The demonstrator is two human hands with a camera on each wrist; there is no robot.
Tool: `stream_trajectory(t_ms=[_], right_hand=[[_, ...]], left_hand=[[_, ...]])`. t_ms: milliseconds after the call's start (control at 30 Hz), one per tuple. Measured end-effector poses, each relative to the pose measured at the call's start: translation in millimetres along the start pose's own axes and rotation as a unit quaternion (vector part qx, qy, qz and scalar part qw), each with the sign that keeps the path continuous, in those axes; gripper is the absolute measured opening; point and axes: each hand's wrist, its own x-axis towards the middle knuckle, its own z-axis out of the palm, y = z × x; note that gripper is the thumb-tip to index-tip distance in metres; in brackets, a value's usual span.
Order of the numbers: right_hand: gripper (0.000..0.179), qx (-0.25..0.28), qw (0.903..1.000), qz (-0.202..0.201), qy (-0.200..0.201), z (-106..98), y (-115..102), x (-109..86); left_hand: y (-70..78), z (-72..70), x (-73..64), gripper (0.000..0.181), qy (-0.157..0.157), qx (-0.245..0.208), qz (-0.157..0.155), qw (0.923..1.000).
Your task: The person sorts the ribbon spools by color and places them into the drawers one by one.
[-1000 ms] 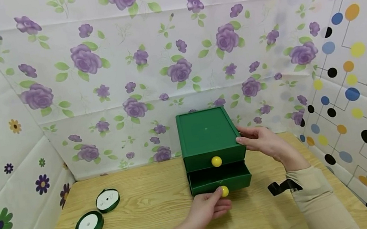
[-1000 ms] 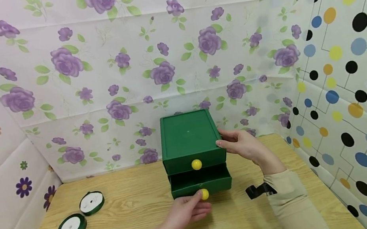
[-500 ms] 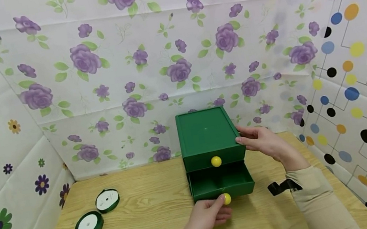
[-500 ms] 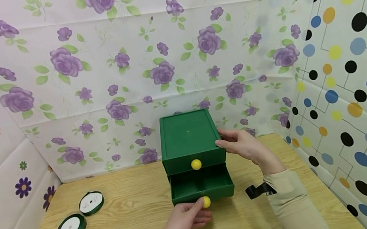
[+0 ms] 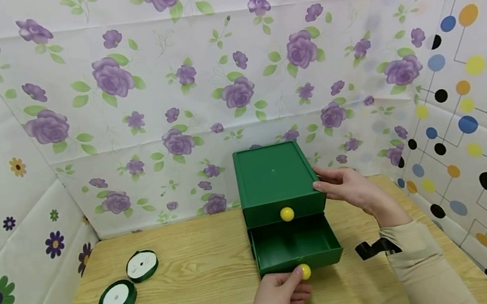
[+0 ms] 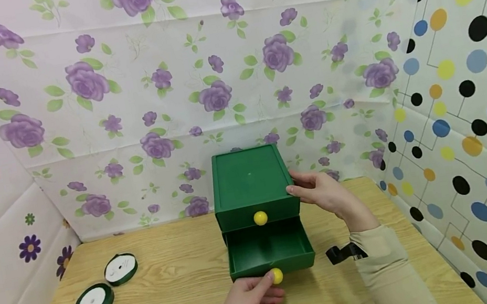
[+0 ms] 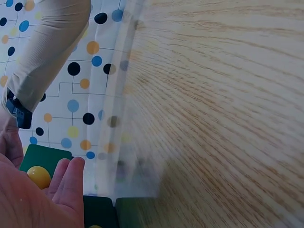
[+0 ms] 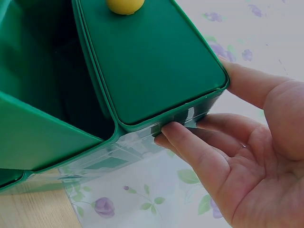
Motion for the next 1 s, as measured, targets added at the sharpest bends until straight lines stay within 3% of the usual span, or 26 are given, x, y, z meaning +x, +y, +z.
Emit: stream_trajectory(t_ms=[1000], right_hand=[[0.079,-0.001,1.0000,0.004,0.007,-0.3,1.2,-0.3]], left_hand=[[-5.4,1.4,-6.2,0.044,-0.005,0.025,0.004,0.9997]])
